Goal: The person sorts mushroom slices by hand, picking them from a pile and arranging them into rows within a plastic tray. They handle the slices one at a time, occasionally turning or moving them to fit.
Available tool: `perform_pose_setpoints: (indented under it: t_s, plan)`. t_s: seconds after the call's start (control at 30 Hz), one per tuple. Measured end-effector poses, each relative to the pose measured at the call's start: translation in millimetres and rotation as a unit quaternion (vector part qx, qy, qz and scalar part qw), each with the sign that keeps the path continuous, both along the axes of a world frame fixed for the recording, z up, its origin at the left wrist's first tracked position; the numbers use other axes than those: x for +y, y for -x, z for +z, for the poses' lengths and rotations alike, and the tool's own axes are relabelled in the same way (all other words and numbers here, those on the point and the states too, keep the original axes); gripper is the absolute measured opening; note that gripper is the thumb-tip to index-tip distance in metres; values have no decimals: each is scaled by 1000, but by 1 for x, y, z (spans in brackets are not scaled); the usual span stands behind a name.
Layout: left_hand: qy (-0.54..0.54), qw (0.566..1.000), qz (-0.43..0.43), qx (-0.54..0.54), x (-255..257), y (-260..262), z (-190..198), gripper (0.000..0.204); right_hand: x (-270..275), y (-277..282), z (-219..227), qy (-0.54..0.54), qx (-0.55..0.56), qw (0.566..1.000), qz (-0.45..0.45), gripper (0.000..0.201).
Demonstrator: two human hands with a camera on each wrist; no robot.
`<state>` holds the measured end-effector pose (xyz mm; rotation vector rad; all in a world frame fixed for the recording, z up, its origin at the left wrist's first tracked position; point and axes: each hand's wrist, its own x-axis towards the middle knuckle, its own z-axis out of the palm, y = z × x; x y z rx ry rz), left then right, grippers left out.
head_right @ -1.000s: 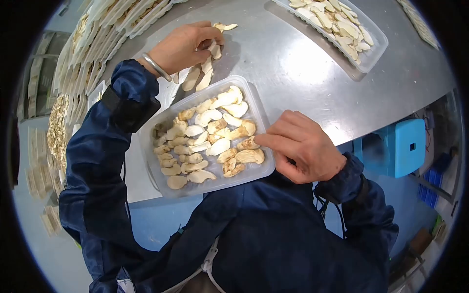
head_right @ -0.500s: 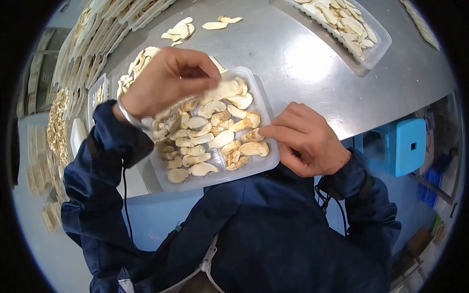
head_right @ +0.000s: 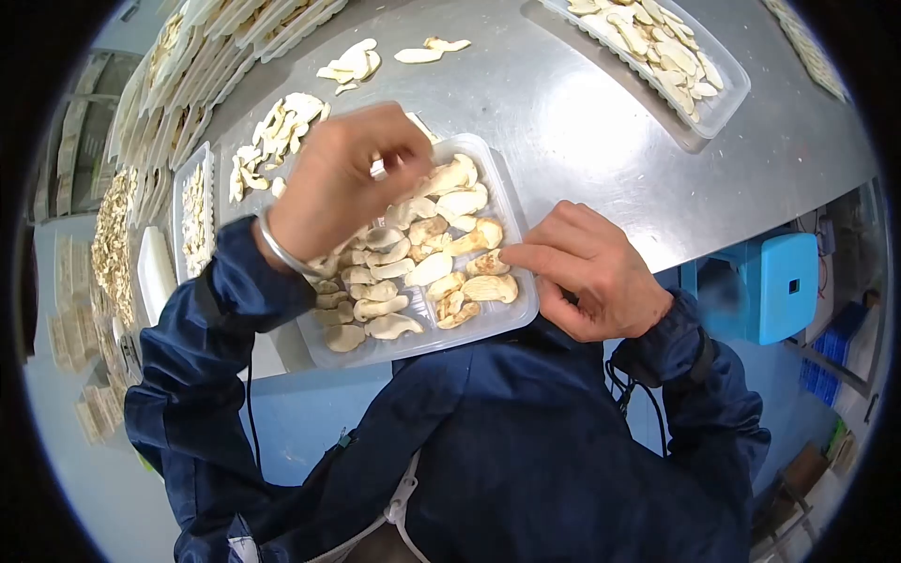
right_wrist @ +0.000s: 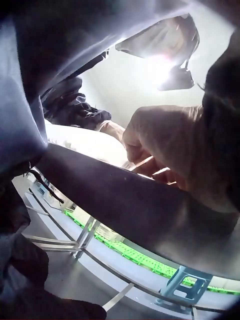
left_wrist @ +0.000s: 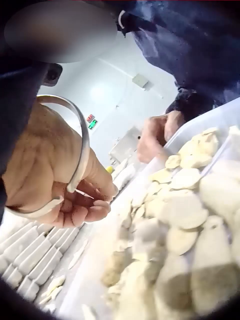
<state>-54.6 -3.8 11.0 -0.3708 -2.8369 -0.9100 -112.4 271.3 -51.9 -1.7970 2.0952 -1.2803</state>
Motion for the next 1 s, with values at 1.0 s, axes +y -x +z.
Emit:
perform_pose_setpoints:
  t_s: [1.0]
  plan:
    - [-121, 964, 112, -209, -34, -34, 11, 8, 0, 1, 1, -8, 9, 1000, 9, 43]
